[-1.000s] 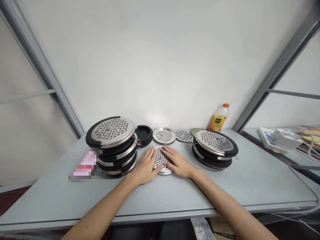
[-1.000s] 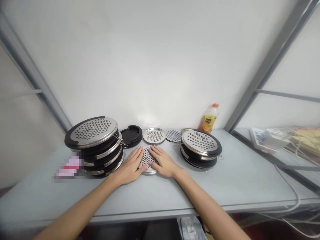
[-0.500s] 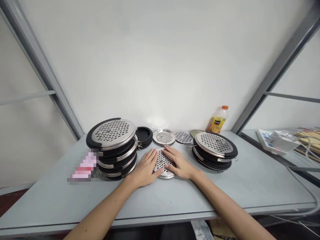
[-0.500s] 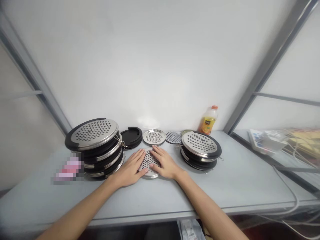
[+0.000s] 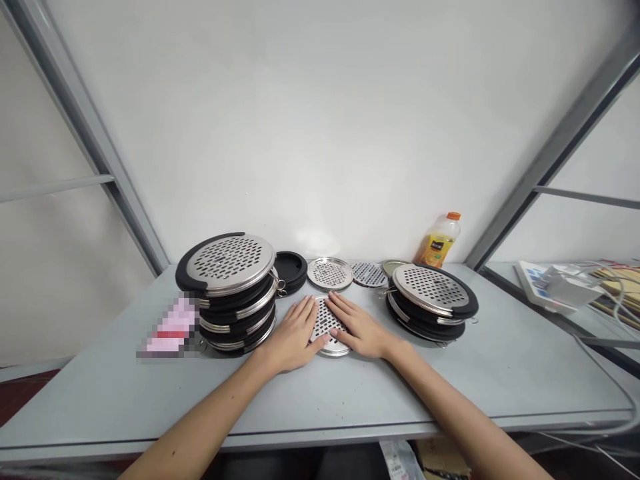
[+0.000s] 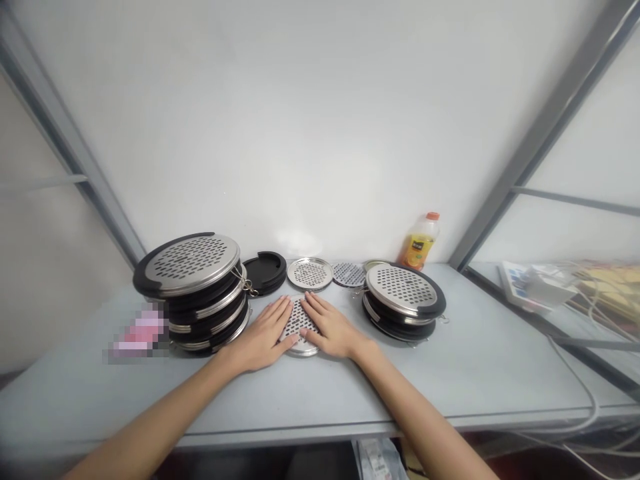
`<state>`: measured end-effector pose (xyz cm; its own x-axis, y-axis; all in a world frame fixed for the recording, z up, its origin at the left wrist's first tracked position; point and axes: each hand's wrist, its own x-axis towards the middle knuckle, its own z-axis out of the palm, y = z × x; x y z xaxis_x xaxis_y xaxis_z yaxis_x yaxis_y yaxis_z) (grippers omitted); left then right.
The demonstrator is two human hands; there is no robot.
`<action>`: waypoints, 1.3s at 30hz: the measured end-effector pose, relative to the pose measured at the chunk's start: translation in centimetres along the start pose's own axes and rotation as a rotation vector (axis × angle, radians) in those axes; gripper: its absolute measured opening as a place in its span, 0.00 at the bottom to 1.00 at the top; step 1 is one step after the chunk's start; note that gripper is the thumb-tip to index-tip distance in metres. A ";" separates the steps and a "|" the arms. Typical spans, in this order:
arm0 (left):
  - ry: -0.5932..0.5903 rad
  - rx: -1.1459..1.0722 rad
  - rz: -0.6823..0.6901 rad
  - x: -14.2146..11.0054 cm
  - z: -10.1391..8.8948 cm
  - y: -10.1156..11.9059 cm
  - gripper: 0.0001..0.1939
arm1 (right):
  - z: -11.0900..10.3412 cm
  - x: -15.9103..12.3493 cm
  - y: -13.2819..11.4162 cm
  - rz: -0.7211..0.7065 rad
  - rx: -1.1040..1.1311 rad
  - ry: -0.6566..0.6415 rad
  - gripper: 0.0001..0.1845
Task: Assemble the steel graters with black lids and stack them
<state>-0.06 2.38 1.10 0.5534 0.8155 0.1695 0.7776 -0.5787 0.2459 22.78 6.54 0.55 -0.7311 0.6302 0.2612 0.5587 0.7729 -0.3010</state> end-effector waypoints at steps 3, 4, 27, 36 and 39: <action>-0.008 -0.008 0.000 0.0 -0.1 0.1 0.38 | 0.1 0.0 0.0 -0.003 0.006 0.005 0.37; -0.010 -0.013 -0.001 0.0 -0.2 0.1 0.38 | 0.1 0.0 0.0 -0.003 0.012 0.010 0.37; -0.084 -0.089 -0.035 -0.3 -0.7 -0.2 0.54 | -0.6 -0.1 1.0 0.127 0.208 0.168 0.28; -0.107 -0.114 -0.055 -0.2 -1.0 -0.2 0.55 | -1.0 -0.1 1.4 0.118 0.215 0.199 0.24; -0.113 -0.111 -0.062 -0.3 -1.0 -0.1 0.56 | -1.3 0.0 1.3 0.119 0.203 0.216 0.23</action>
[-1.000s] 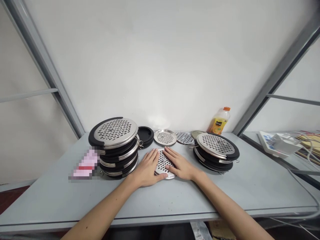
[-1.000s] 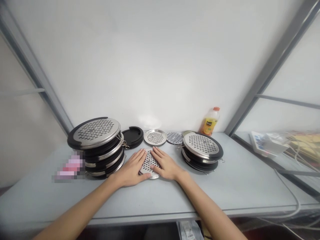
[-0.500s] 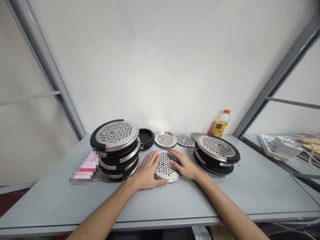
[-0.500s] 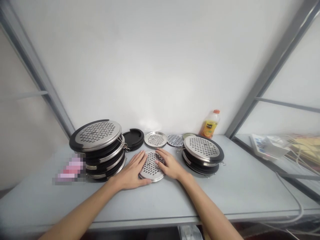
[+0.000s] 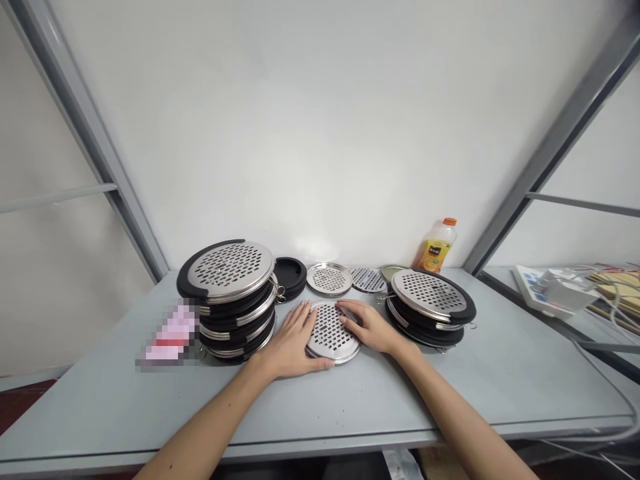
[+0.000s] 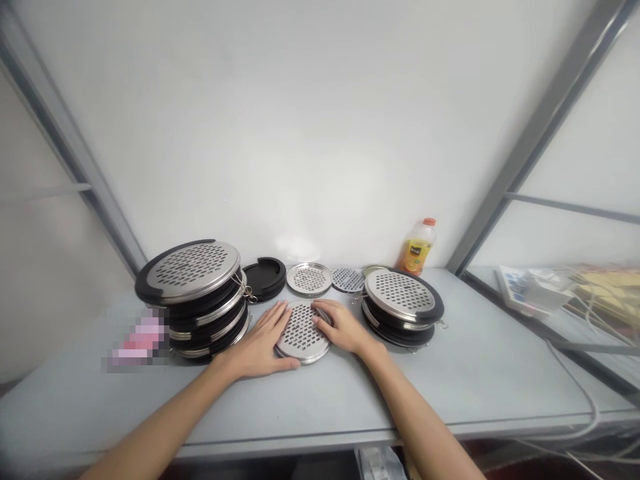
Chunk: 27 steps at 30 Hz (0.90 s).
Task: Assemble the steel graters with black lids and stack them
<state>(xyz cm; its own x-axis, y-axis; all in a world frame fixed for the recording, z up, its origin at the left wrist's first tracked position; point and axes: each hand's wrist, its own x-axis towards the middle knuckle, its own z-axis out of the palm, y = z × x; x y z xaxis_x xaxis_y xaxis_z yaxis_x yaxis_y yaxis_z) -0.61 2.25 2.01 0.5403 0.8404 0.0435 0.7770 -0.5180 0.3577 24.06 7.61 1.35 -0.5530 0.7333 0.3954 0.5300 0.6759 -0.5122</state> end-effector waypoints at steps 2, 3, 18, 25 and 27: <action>0.008 -0.007 -0.015 0.0 0.0 0.0 0.56 | -0.2 0.0 -0.1 -0.005 -0.012 0.011 0.23; 0.016 -0.012 -0.021 -0.1 0.1 0.0 0.55 | -0.3 0.0 -0.2 -0.008 -0.018 0.015 0.23; -0.007 -0.006 -0.032 -0.1 0.0 -0.1 0.55 | 0.1 -0.1 0.2 0.012 -0.027 0.038 0.22; -0.006 -0.010 -0.028 -0.1 0.0 0.0 0.54 | 0.1 -0.1 0.3 0.015 -0.029 0.037 0.22; -0.001 -0.012 -0.029 -0.1 0.0 0.0 0.54 | 0.2 -0.1 0.3 0.016 -0.028 0.042 0.22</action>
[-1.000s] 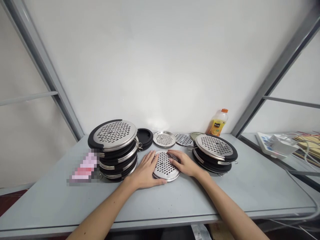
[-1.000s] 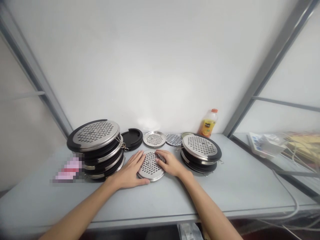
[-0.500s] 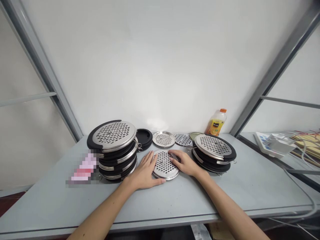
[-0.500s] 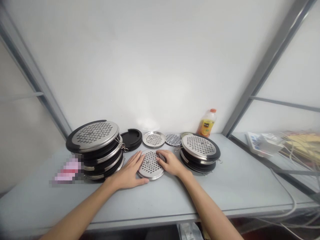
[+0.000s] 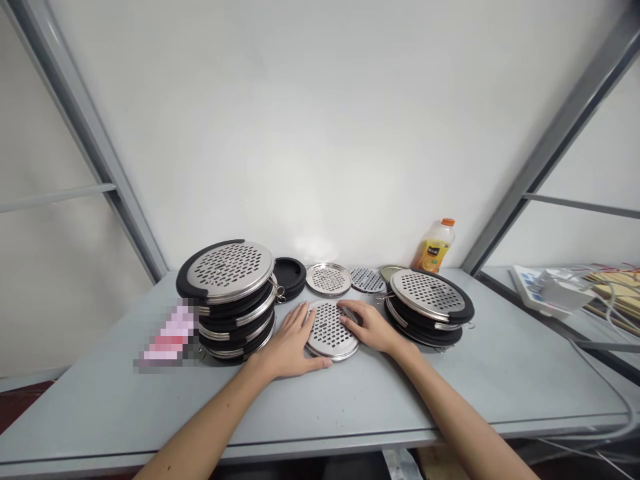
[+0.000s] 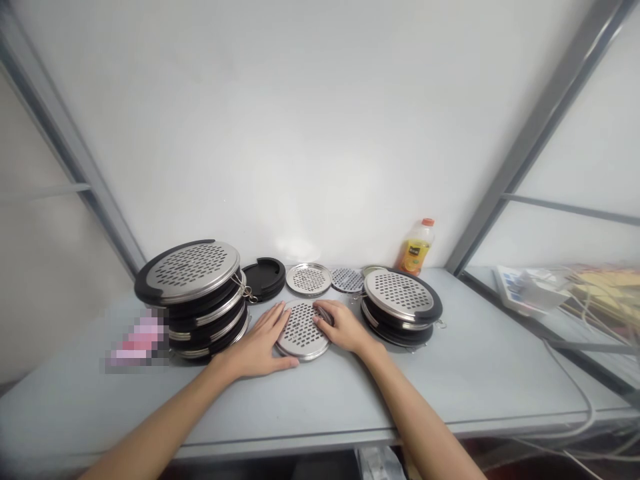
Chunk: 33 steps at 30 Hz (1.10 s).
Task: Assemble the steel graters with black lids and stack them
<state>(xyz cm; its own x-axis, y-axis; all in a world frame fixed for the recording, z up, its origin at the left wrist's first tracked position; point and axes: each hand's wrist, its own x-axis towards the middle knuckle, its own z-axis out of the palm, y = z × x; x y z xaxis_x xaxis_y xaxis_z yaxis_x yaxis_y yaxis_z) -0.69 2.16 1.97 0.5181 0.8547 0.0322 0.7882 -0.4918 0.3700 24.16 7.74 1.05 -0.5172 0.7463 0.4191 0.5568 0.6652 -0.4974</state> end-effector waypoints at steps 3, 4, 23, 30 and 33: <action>-0.006 0.004 -0.005 0.0 -0.1 0.1 0.55 | 0.0 0.0 0.0 0.001 -0.001 0.004 0.22; -0.012 0.004 -0.008 0.0 -0.1 0.1 0.55 | 0.0 0.0 -0.1 0.000 -0.001 0.005 0.22; -0.053 -0.001 -0.033 0.0 -0.5 0.4 0.55 | -0.1 0.0 -0.2 0.008 0.002 0.000 0.21; -0.050 -0.014 -0.038 0.0 -0.5 0.4 0.55 | -0.2 0.0 -0.2 0.016 -0.003 -0.006 0.20; -0.027 -0.026 -0.046 0.0 -0.3 0.2 0.56 | -0.2 0.0 -0.1 0.042 -0.006 0.001 0.20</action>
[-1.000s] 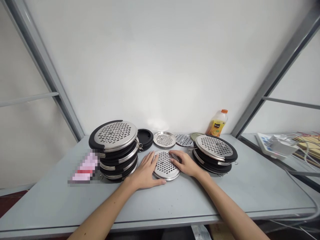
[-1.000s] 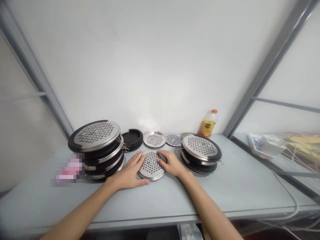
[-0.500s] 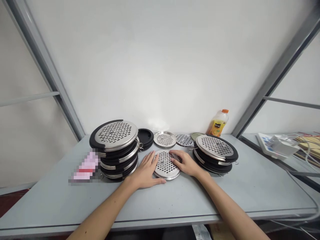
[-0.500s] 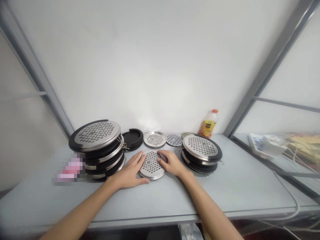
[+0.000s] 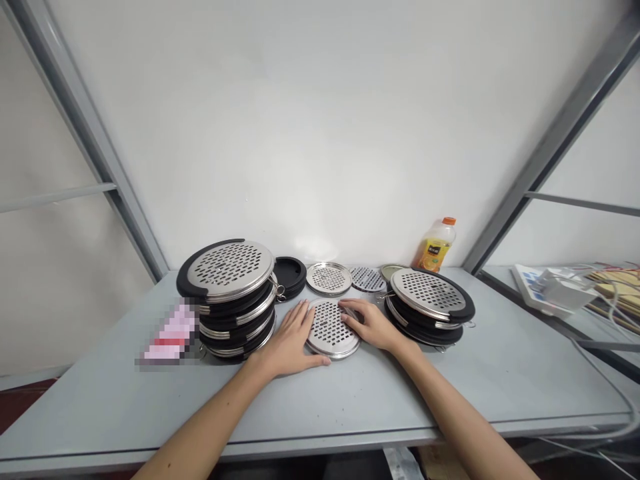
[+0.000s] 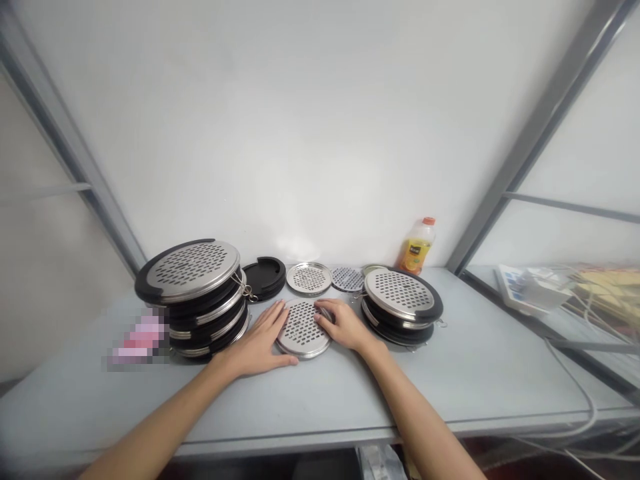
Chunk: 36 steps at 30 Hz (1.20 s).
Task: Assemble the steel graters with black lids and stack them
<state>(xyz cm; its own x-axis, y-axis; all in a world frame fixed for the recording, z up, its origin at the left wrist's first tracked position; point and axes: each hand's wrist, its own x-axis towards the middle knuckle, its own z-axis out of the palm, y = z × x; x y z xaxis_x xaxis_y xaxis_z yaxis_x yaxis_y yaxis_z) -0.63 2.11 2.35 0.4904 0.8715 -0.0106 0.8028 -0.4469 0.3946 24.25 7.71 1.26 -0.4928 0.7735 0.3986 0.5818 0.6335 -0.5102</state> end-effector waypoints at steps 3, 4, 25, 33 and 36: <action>0.032 -0.007 -0.002 0.0 0.2 -0.4 0.56 | -0.1 0.1 0.0 0.021 -0.001 0.013 0.17; 0.036 -0.005 0.000 0.0 0.2 -0.5 0.56 | -0.2 0.1 0.0 0.020 0.000 0.019 0.17; 0.005 0.038 0.093 -0.9 -1.1 0.1 0.49 | 0.5 5.8 -2.9 -0.159 -0.035 0.104 0.21; 0.009 0.018 0.105 -1.1 -0.9 0.5 0.49 | 3.3 12.3 -4.9 -0.281 -0.433 -0.191 0.29; -0.006 0.010 0.095 -1.1 -0.9 0.5 0.49 | 3.2 13.0 -5.0 -0.274 -0.487 -0.202 0.19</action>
<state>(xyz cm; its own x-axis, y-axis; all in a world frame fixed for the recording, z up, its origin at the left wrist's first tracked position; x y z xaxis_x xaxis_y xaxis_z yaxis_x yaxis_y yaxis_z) -1.07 1.09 3.38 0.5667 0.8237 0.0212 0.7557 -0.5298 0.3851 12.88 14.54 6.51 -0.7528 0.5915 0.2889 0.6221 0.7827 0.0183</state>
